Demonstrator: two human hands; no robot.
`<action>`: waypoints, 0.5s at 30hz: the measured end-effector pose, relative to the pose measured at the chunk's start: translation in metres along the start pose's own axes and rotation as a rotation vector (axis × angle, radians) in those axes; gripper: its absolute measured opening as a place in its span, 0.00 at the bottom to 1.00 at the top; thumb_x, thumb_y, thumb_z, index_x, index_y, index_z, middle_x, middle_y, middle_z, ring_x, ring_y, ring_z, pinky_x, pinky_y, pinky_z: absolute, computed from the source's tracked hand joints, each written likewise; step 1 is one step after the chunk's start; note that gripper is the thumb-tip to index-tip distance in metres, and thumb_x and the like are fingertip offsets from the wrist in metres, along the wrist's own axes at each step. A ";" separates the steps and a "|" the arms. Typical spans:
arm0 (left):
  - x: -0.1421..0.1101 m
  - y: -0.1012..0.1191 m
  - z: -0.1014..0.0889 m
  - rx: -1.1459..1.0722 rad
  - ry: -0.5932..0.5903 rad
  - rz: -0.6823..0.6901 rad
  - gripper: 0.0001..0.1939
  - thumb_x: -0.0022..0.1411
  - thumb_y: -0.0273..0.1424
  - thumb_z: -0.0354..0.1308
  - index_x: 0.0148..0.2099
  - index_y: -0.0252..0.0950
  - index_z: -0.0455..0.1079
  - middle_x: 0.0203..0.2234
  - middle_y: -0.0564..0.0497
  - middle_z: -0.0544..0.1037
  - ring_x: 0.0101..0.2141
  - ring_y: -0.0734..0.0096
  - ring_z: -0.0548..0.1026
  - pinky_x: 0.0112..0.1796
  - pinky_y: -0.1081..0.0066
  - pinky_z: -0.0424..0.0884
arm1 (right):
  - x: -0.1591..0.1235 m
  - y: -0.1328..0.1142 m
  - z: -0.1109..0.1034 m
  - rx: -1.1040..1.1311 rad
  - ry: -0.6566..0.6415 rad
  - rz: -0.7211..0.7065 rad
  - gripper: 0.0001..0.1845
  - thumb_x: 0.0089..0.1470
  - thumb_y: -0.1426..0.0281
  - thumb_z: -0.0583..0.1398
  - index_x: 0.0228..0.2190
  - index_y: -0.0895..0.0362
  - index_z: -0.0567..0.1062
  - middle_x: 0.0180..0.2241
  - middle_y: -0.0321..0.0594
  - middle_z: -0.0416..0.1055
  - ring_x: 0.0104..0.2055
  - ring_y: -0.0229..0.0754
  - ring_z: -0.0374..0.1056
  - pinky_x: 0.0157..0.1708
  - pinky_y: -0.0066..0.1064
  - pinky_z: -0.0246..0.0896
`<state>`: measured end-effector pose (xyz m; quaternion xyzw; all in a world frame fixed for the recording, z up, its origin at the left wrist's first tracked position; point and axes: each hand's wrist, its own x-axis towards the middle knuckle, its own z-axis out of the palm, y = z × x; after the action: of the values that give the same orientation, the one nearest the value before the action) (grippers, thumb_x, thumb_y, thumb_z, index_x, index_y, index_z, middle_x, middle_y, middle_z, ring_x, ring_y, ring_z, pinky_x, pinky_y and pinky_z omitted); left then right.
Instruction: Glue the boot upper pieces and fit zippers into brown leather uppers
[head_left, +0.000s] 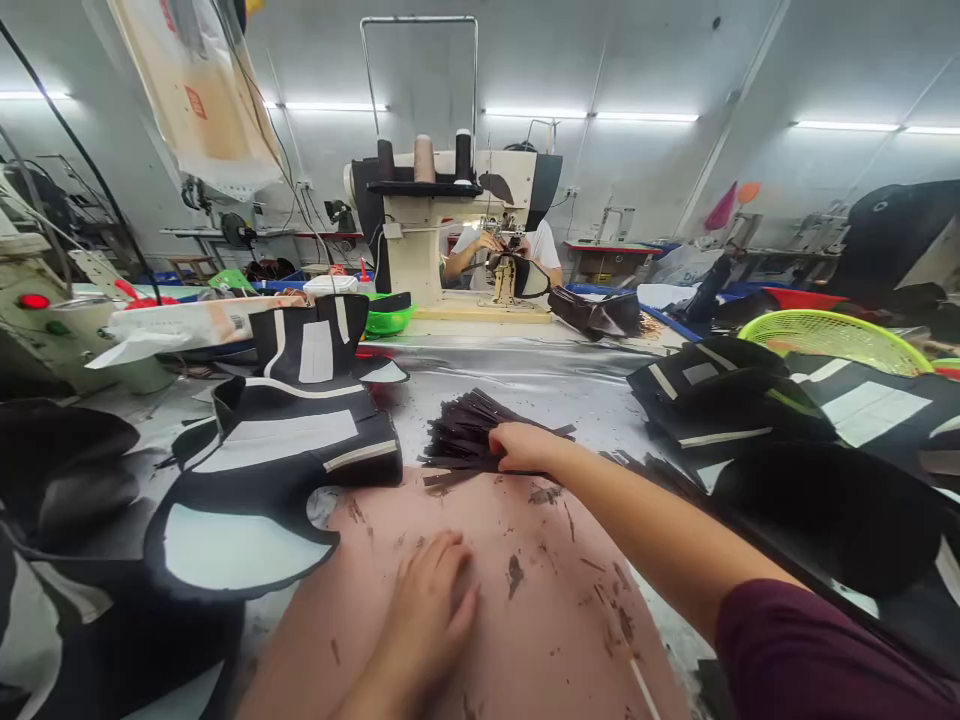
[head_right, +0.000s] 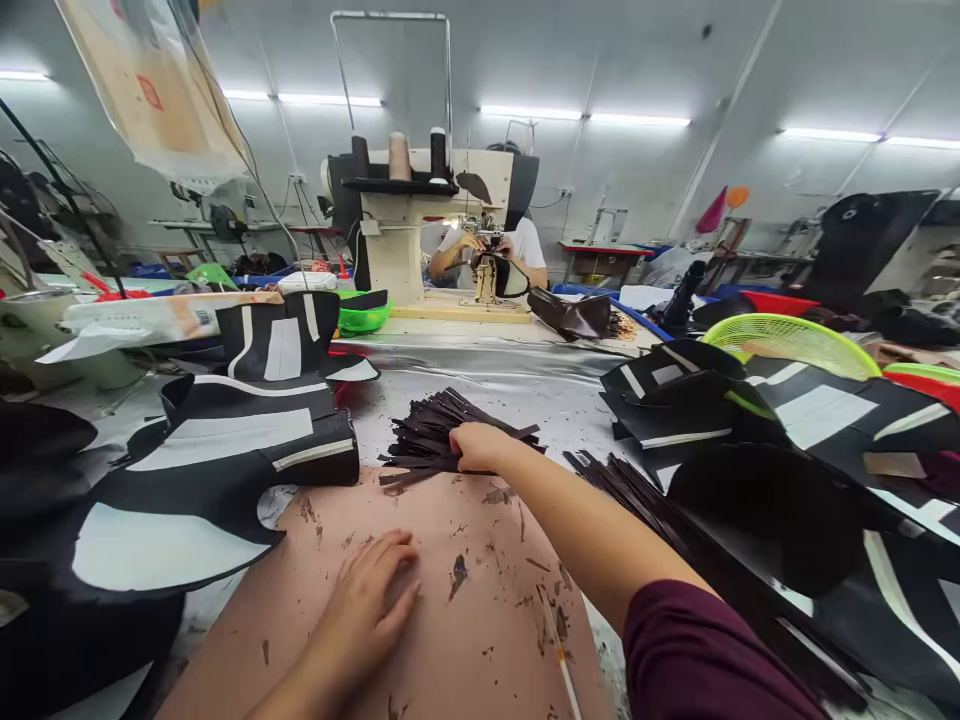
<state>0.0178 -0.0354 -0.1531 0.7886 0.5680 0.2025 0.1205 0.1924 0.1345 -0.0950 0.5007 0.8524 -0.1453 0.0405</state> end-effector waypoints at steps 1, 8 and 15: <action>0.000 0.001 -0.001 -0.010 -0.006 -0.006 0.13 0.55 0.27 0.46 0.42 0.37 0.67 0.47 0.44 0.71 0.50 0.58 0.66 0.49 0.52 0.63 | -0.001 -0.005 0.004 -0.027 -0.010 0.016 0.16 0.39 0.75 0.63 0.36 0.57 0.74 0.37 0.43 0.72 0.37 0.45 0.67 0.30 0.27 0.57; 0.000 0.008 -0.005 -0.052 -0.060 -0.050 0.10 0.55 0.26 0.48 0.40 0.35 0.66 0.48 0.43 0.69 0.52 0.59 0.64 0.51 0.53 0.59 | -0.013 -0.008 0.011 -0.090 -0.019 0.032 0.07 0.41 0.77 0.58 0.27 0.57 0.71 0.32 0.43 0.72 0.35 0.45 0.67 0.26 0.28 0.54; -0.007 0.013 -0.004 -0.028 -0.006 -0.017 0.11 0.55 0.25 0.49 0.41 0.36 0.66 0.48 0.45 0.69 0.51 0.60 0.64 0.51 0.55 0.59 | -0.044 -0.009 0.017 -0.059 -0.017 -0.062 0.02 0.41 0.74 0.56 0.21 0.56 0.66 0.28 0.37 0.70 0.27 0.38 0.64 0.22 0.26 0.50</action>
<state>0.0250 -0.0463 -0.1458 0.7826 0.5713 0.2071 0.1351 0.2056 0.0887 -0.0995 0.4713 0.8711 -0.1253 0.0580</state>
